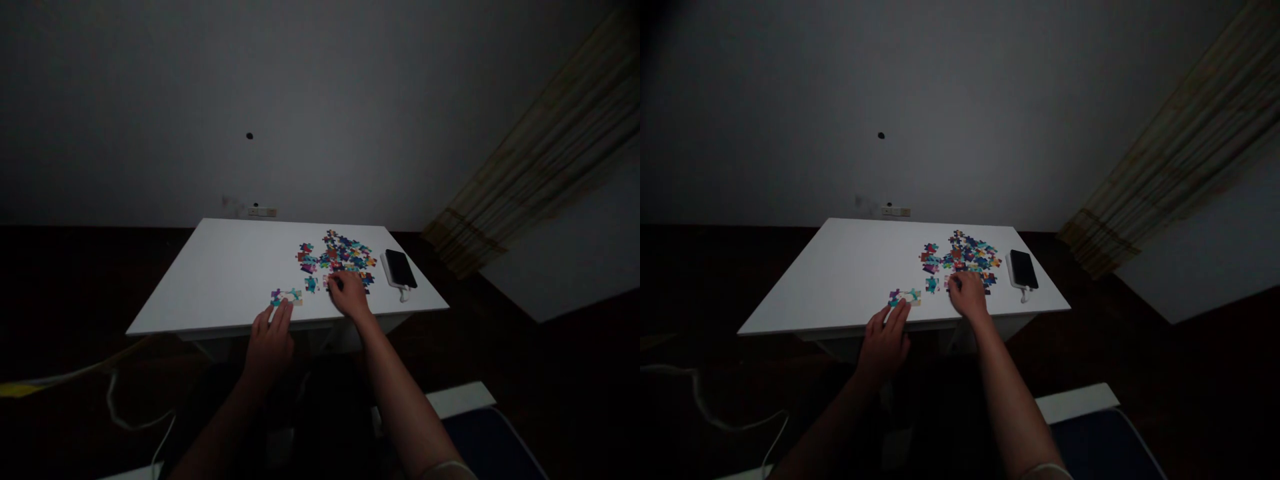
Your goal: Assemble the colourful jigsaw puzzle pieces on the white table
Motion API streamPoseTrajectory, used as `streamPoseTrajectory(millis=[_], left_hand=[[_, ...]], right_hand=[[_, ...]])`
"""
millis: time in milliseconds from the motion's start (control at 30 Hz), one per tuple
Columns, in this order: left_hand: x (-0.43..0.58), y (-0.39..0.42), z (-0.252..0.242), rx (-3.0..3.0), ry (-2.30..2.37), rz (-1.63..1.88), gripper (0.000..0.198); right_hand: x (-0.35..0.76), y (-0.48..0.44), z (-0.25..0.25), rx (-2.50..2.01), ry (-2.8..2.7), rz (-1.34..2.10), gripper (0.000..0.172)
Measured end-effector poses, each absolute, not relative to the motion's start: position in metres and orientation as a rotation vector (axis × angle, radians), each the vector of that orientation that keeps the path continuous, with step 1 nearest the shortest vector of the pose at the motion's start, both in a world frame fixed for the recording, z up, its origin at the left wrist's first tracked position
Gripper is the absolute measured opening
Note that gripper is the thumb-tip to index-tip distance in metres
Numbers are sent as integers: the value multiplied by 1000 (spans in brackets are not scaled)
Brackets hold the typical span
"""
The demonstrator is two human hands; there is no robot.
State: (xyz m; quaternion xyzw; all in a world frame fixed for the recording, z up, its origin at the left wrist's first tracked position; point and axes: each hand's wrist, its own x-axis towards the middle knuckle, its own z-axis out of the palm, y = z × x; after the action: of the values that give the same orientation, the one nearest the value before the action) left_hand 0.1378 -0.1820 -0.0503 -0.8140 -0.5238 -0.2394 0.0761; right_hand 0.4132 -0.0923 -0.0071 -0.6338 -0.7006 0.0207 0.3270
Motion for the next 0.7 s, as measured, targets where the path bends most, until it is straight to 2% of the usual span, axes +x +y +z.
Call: streamPoseTrajectory(millis=[100, 233, 567, 700], left_hand=[[138, -180, -53, -2420, -1551, -707, 77], [139, -178, -54, -2389, -1537, -717, 70], [140, -177, -62, -2343, -1553, -726, 69], [140, -176, -63, -2342, -1572, -743, 65]], right_hand=[[412, -95, -7, -1599, -1943, 61, 19], [411, -95, -7, -1613, -1956, 38, 21], [407, -96, -5, -1598, -1920, 67, 21], [423, -97, 4, -1731, -1611, -146, 29]])
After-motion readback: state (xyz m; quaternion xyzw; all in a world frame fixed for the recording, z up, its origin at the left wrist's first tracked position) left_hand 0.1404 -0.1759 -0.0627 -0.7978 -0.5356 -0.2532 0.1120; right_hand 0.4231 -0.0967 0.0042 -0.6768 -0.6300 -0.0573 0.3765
